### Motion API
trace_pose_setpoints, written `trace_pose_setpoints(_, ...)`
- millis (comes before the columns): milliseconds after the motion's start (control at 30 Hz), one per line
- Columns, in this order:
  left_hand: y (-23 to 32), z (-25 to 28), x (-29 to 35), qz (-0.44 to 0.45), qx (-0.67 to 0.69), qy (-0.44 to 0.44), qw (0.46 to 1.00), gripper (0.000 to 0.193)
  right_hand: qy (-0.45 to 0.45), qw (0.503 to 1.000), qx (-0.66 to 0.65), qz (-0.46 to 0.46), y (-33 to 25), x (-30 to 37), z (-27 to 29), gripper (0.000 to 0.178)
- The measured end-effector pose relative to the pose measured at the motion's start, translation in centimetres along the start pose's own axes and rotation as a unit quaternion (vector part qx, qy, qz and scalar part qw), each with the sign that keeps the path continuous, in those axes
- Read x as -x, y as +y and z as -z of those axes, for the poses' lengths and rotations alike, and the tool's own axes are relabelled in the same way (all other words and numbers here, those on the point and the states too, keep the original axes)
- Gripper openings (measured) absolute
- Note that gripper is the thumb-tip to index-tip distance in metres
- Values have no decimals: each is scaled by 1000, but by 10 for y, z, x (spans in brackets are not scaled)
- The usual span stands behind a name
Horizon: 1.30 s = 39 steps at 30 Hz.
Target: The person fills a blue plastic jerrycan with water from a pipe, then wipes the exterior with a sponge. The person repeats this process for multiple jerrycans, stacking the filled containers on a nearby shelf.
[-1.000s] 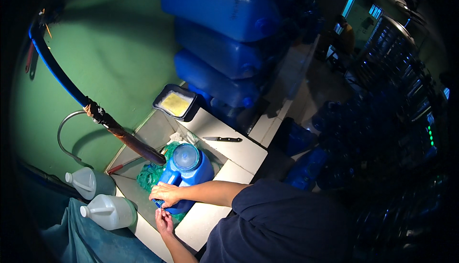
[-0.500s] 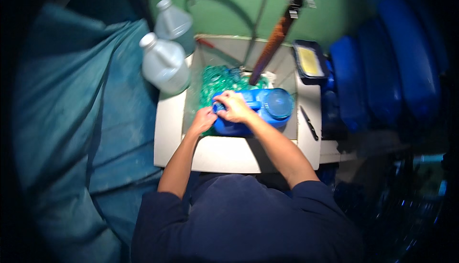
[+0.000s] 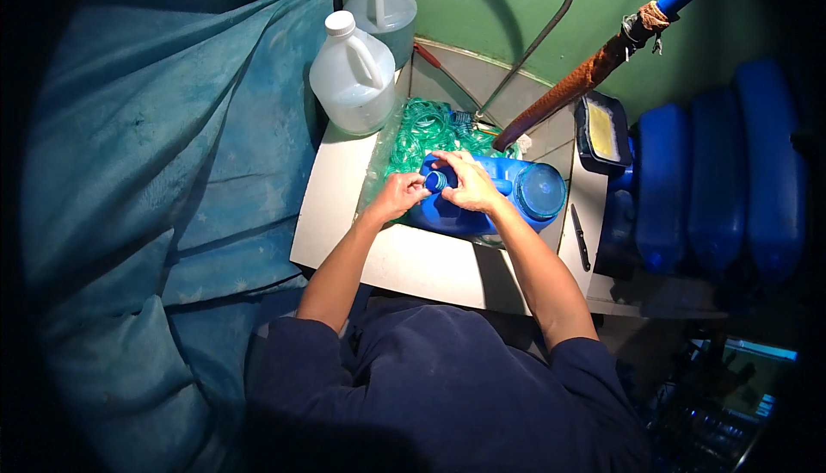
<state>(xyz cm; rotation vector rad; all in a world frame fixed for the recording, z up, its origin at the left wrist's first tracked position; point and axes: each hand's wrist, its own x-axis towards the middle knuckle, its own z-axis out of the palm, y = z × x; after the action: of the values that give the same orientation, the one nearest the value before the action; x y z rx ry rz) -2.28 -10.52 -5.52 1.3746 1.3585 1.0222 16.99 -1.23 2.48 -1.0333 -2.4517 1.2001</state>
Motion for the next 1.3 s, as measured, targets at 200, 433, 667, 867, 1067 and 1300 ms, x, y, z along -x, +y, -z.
trace_pose_setpoints(200, -29, 8, -23, 64, 87, 77, 991, 12, 15, 996, 73, 41, -2, 3, -1, 86)
trace_pose_setpoints(433, -37, 0, -57, 212, 81, 183, 957, 62, 182, 974, -19, 132, -9, 39, 20, 76)
trace_pose_setpoints(667, -5, 11, -79, 256, 127, 118, 951, 42, 360, 789, 222, -446, 125, 225, 65, 57)
trace_pose_setpoints(867, 84, -74, -98, -122, -232, 72, 962, 51, 400, 829, 283, -269, 144, 256, 70, 29)
trace_pose_setpoints(1067, 130, -169, -125, -176, -294, -127, 931, 98, 369, 898, 135, -200, 80, 209, 88, 35)
trace_pose_setpoints(1300, 116, -176, -116, -123, -284, -122, 943, 101, 297, 897, 155, -290, 48, 174, 87, 33)
